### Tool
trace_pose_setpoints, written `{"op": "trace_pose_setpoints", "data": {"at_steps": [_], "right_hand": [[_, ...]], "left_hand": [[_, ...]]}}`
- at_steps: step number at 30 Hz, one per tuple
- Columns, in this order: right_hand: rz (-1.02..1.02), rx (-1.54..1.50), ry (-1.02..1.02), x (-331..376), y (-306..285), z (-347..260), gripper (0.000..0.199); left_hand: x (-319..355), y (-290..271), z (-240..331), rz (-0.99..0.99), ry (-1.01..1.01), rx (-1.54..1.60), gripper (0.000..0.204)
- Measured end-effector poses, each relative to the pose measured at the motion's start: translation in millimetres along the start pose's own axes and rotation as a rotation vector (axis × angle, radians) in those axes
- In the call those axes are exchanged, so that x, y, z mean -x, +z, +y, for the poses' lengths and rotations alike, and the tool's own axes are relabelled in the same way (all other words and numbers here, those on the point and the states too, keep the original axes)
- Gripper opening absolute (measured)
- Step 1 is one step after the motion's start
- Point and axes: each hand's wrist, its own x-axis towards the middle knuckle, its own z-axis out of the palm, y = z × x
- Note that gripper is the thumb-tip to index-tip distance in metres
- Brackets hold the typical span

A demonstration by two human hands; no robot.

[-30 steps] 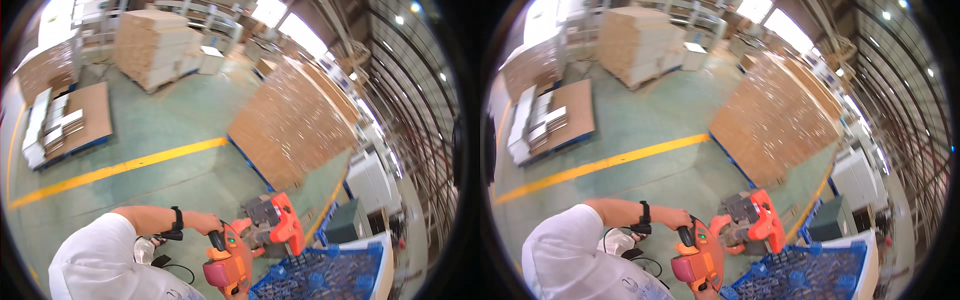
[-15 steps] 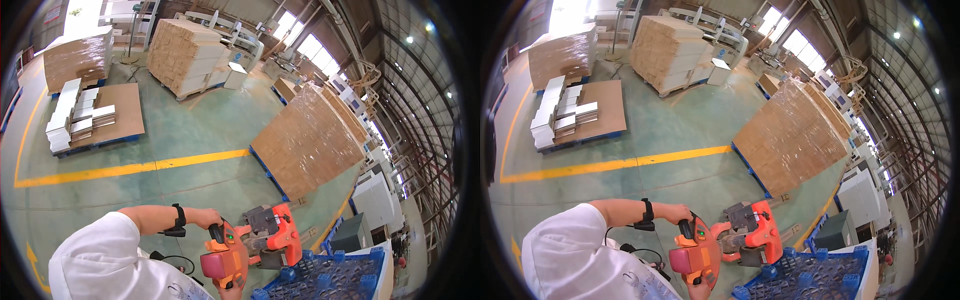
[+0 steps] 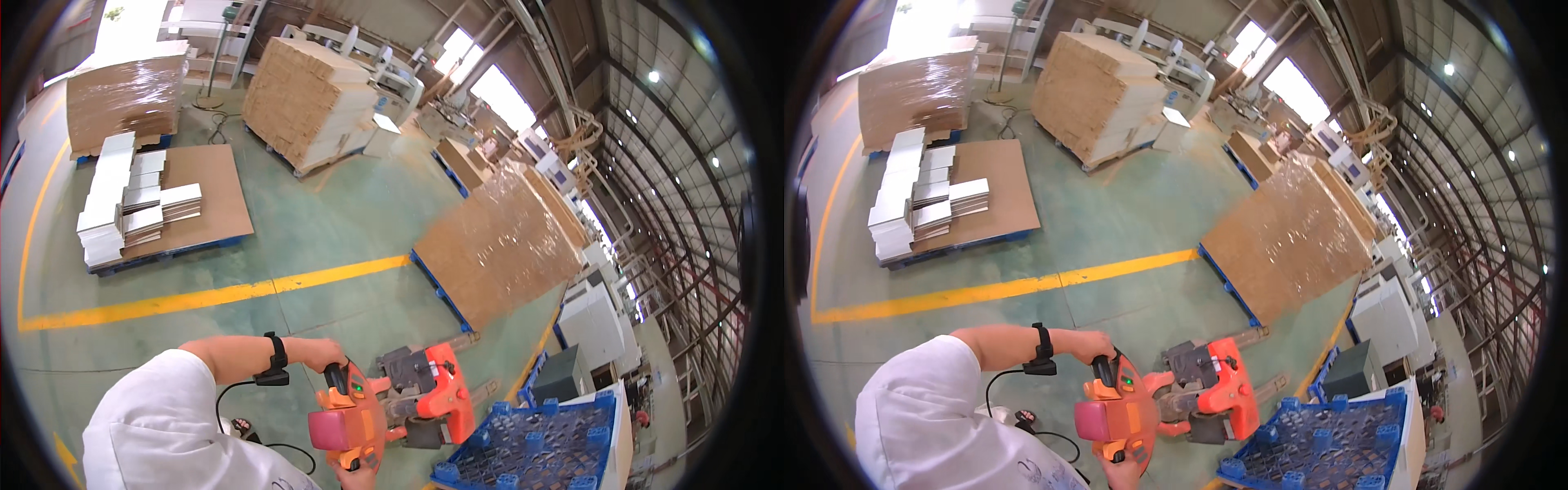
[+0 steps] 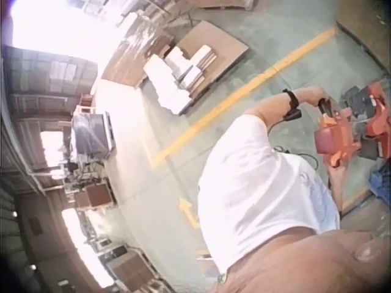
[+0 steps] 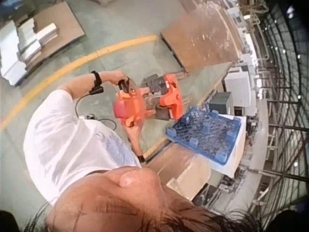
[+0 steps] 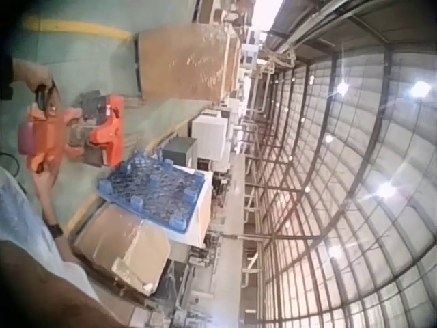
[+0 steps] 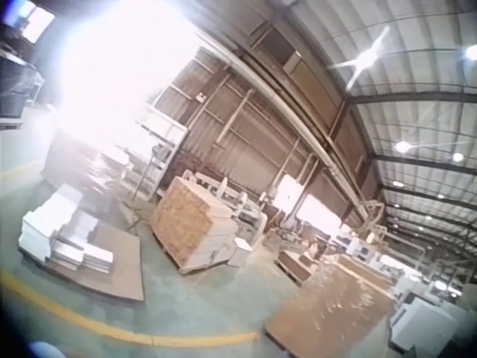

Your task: The recorder loads wooden planks into a production machine and then uses a pallet jack to transport a loaded pallet through the warehouse.

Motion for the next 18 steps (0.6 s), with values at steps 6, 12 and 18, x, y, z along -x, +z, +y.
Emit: {"op": "trace_pose_setpoints", "data": {"at_steps": [6,12,18], "right_hand": [[0.097,0.128,-0.171,123.4,67.4,-25.8,0.069],[-0.238,0.438,0.218,164.8,128.4,-111.2,0.065],[-0.311,0.372,0.284,253.8,143.6,-151.2,0.063]], "left_hand": [[124.0,13.2,37.0,-0.071,0.054,-0.026,0.026],[243.6,3.2,27.0,-0.042,-0.067,-0.106,0.03],[336.3,21.2,74.7,0.029,-0.041,-0.079,0.027]]}}
